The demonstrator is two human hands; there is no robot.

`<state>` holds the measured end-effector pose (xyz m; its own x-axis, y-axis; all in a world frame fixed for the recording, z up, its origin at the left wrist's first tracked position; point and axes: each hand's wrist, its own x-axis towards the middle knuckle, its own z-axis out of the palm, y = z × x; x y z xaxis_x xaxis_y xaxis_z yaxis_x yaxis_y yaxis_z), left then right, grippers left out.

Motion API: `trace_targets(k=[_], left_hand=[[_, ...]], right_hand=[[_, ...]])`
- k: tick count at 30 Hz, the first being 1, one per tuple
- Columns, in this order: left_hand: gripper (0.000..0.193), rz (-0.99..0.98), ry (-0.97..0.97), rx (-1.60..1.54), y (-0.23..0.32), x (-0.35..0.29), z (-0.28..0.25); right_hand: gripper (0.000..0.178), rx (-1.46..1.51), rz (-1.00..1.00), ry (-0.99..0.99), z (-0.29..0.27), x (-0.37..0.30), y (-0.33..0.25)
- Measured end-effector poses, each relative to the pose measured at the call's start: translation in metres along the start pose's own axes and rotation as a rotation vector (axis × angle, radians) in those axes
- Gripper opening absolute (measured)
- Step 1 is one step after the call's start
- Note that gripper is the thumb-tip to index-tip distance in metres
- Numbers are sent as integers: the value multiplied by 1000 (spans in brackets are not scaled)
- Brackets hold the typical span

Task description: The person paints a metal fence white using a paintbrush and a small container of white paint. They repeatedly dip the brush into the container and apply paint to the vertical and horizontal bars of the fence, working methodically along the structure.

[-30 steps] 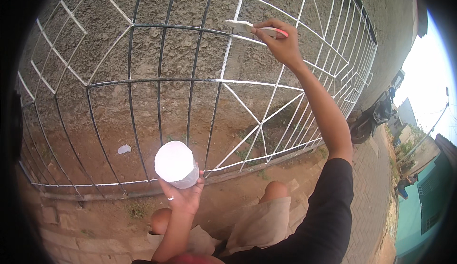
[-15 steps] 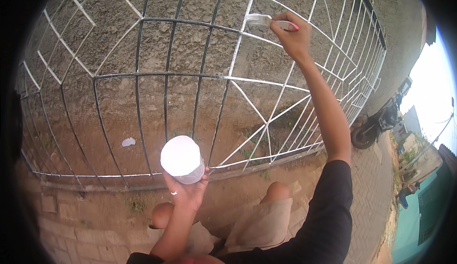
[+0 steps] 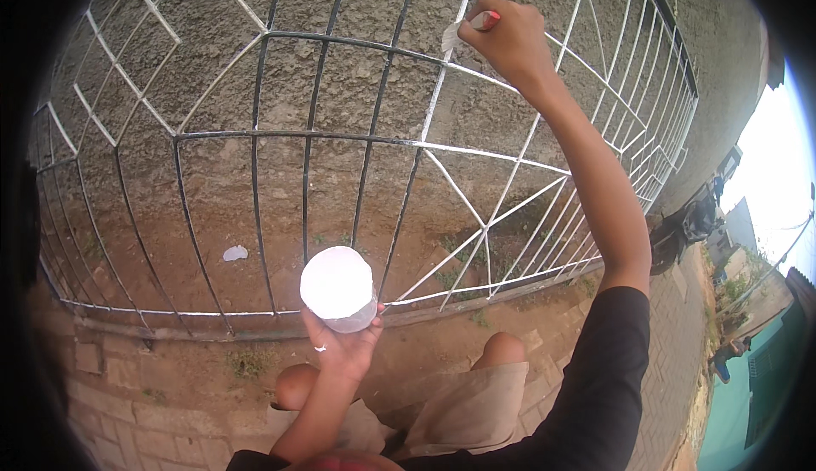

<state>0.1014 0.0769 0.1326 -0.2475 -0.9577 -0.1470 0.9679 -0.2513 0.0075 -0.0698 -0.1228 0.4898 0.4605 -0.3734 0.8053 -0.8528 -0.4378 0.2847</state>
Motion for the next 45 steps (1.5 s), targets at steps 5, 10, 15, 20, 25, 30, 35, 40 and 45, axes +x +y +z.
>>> trace_targets(k=[5,10,15,20,25,30,35,40,45], left_hand=[[67,-9,-4,-17,0,-1,3],[67,-15,-26,-22,4,1,3],[65,-11,33,-48,9,4,2],[65,-14,19,-51,5,2,6],[68,-14,-23,-33,0,5,-1],[72,47,4,-12,8,4,-4],[75,8,80,-4,2,5,0],[79,54,50,34,6,2,-4],[80,33,64,48,-8,3,-1]], right_hand=[[18,57,-25,-90,-2,17,-5],[14,-72,-181,146,-22,37,25],[9,-134,-506,-238,-6,-7,26],[13,37,-378,-358,-24,-20,17],[14,-3,-249,-13,-34,22,71],[9,-115,-548,259,-26,7,70],[11,-195,-442,113,-18,-14,98],[10,76,-156,374,-9,-56,55],[11,153,-247,163,29,-128,7]])
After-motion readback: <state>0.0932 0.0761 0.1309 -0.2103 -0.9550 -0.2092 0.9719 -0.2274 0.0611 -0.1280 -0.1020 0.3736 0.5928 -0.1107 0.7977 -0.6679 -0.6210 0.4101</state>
